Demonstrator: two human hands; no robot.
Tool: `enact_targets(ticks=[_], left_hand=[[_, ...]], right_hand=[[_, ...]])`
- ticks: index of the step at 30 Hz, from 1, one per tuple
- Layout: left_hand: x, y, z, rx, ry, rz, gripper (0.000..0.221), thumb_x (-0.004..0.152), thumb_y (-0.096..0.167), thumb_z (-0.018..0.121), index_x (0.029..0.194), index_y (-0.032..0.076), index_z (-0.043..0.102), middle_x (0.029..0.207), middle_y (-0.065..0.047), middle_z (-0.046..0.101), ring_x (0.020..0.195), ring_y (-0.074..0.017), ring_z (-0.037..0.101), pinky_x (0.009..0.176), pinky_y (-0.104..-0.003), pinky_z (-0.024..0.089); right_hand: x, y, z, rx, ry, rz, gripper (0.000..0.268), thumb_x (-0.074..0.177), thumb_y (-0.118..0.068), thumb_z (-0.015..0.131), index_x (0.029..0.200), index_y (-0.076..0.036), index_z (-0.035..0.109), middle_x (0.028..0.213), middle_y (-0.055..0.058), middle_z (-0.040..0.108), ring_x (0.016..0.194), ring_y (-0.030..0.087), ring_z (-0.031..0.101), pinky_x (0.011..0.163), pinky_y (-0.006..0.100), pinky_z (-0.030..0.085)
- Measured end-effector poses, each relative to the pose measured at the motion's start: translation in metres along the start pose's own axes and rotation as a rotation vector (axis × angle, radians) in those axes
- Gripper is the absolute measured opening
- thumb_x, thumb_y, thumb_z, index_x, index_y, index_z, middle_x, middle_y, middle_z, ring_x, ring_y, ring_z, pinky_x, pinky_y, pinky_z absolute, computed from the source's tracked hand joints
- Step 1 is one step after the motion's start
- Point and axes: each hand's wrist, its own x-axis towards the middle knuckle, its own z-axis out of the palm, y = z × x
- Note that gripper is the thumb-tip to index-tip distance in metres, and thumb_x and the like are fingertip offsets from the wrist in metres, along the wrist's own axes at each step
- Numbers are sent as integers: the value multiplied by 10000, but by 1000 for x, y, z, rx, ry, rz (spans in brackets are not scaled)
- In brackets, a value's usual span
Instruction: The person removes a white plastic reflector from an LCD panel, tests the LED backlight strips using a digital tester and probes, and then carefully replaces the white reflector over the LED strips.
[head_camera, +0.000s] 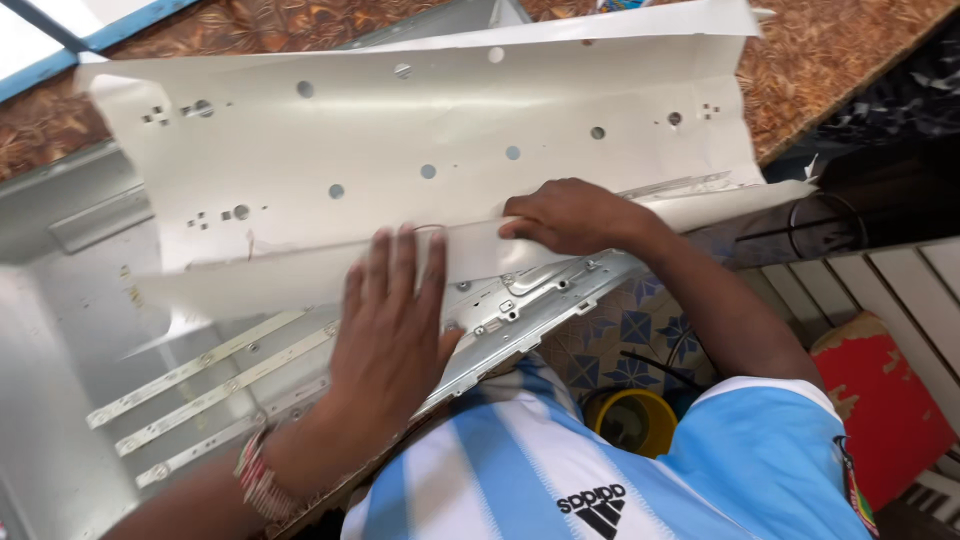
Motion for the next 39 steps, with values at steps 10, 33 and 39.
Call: enact_targets(ticks=[10,33,39], left_hand=[[66,-44,80,-116,-297,44,598,867,331,689,1405,132,518,1117,-100,618,1115,-311,671,1000,-481,498],[99,-64,35,-510,-568,-80,451,873,274,724,1264,49,720,1035,-209,738,987,-382,727,898,-519,587],[94,-75,11,-578,-548,-69,502,847,301,805,1245,18,687,1056,-234,745,1026,-420,731,903,-541,588]], right_hand=[[5,1,-19,210,-118,24,471,1019,-602,457,1105,-163,607,860,174,762,889,385,724,897,519,542],[-17,-19,-4,-126,23,86,536,982,-631,509,1265,-186,603,1213,103,639,1233,316,619,1018,453,517],[-14,-24,-20,36,-58,134,507,979,-576,538,1218,-144,650,1039,149,712,1091,369,683,977,514,514]])
